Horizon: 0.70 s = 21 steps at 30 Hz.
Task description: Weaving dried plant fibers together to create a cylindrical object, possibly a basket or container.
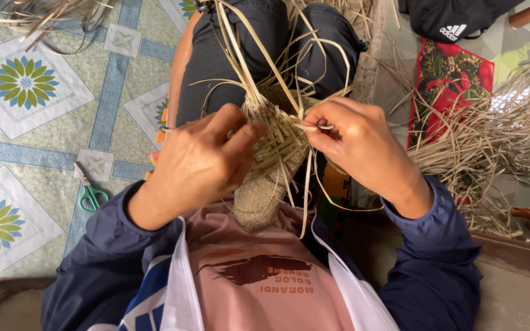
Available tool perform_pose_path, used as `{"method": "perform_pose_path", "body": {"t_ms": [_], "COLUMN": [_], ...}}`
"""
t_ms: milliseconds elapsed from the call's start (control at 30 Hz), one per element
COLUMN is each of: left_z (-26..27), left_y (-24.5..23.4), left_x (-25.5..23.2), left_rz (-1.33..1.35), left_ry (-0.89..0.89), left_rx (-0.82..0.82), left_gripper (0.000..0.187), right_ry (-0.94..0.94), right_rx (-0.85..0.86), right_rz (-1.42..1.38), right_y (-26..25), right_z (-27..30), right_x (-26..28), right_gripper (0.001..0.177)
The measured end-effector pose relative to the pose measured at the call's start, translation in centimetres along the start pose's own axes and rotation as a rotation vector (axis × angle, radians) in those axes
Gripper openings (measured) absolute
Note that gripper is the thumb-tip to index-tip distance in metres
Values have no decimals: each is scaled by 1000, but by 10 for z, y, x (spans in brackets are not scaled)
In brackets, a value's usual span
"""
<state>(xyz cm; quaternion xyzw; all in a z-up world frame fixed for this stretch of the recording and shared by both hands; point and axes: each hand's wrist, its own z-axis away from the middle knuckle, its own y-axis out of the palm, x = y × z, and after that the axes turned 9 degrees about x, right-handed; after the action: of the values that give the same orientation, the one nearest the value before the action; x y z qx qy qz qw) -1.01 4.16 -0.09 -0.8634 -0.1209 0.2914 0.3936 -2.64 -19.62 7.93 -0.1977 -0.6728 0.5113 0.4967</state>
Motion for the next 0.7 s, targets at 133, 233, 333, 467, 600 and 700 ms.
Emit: {"method": "perform_pose_path", "body": {"t_ms": [133,233,333,467,600,700], "left_z": [-6,-22,-36,-39,-38,-39], "left_y": [-4,1,16,13,9,8], "left_x": [6,11,19,21,21,21], "left_rz": [141,163,210,355,417,482], "left_ry": [-38,-37,99,88,59,48], "left_rx": [-18,-2,-29,50,65,69], "left_gripper": [32,37,17,20,17,18], "right_ry": [-14,-43,-70,-156,-142,-148], "right_rx": [18,29,20,-29,-52,-114], "right_rz": [40,106,145,304,243,201], "right_y": [2,4,5,8,6,12], "right_z": [0,-1,-2,-4,-1,0], "right_x": [-3,-2,2,4,12,10], "right_gripper": [12,12,7,7,12,14]}}
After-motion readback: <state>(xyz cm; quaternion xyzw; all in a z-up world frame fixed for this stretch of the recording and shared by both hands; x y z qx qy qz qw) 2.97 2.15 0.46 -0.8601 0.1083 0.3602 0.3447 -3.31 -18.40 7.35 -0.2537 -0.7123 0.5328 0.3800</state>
